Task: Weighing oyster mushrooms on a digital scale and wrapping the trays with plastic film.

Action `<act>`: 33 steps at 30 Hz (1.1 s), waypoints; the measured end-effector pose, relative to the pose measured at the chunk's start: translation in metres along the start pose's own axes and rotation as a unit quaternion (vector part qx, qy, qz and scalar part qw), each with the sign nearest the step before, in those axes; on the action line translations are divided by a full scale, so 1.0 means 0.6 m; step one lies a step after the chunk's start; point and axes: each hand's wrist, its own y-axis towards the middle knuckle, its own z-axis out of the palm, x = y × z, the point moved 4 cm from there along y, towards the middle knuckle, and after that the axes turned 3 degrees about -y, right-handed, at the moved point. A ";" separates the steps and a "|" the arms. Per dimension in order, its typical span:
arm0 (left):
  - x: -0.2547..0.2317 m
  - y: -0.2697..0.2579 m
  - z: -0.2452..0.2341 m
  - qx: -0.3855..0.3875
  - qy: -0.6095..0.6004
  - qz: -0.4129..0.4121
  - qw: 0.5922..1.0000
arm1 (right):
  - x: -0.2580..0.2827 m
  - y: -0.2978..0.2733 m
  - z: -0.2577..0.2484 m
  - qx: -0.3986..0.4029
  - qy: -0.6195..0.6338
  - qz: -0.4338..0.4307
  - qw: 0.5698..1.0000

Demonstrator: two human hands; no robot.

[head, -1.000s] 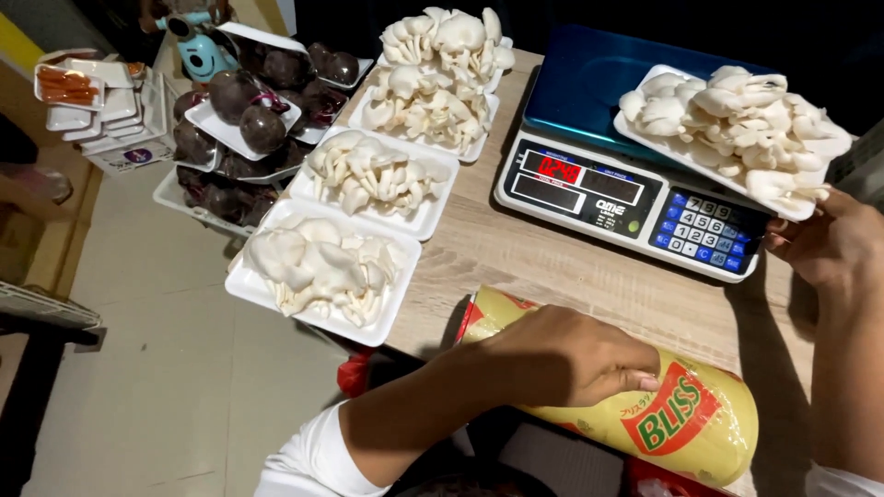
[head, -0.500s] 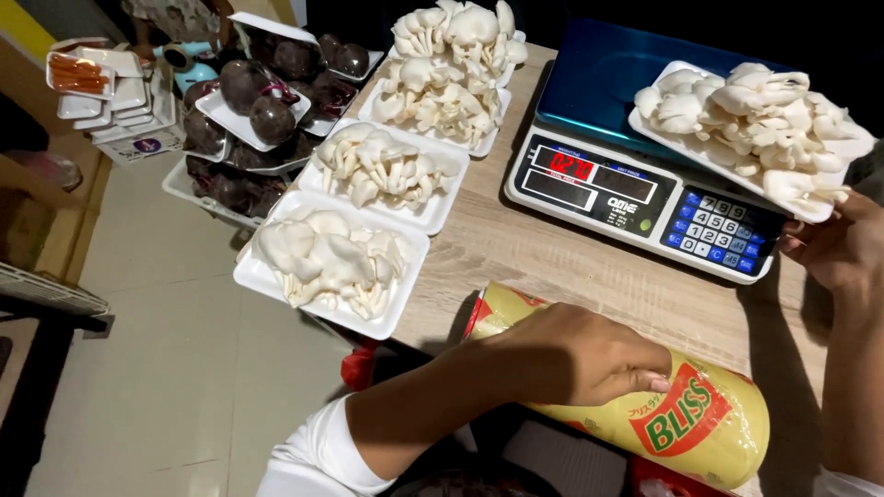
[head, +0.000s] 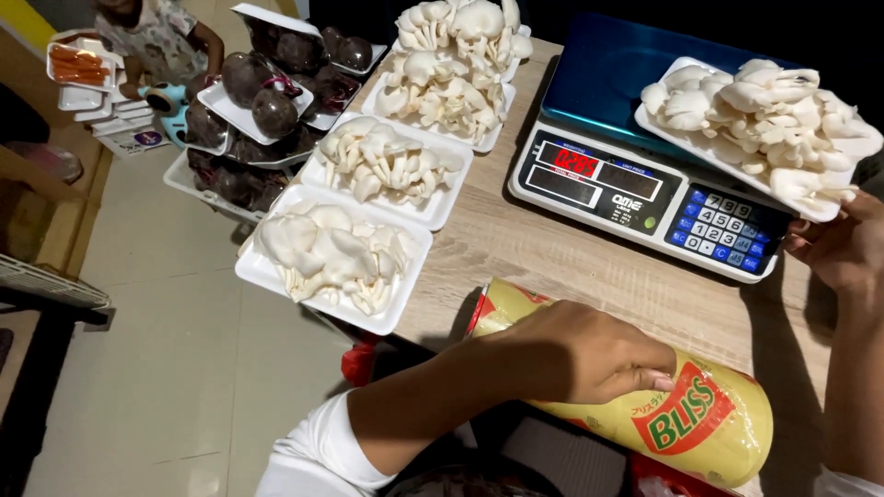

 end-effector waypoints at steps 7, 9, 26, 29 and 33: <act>0.002 0.000 0.002 0.001 0.007 0.003 1.000 | 0.011 -0.016 0.012 -0.001 -0.033 -0.001 0.999; 0.002 0.000 0.004 -0.005 0.005 0.009 1.000 | 0.013 -0.022 0.017 0.002 -0.030 0.003 1.000; 0.004 0.001 0.005 0.005 0.005 0.004 1.000 | -0.033 0.050 -0.041 -0.007 -0.028 0.010 1.000; -0.001 -0.001 -0.001 0.016 -0.005 -0.004 1.000 | -0.081 0.122 -0.106 0.048 0.022 -0.001 0.999; -0.004 0.004 -0.001 0.027 0.005 -0.029 0.999 | -0.074 0.136 -0.165 0.090 0.052 0.007 0.995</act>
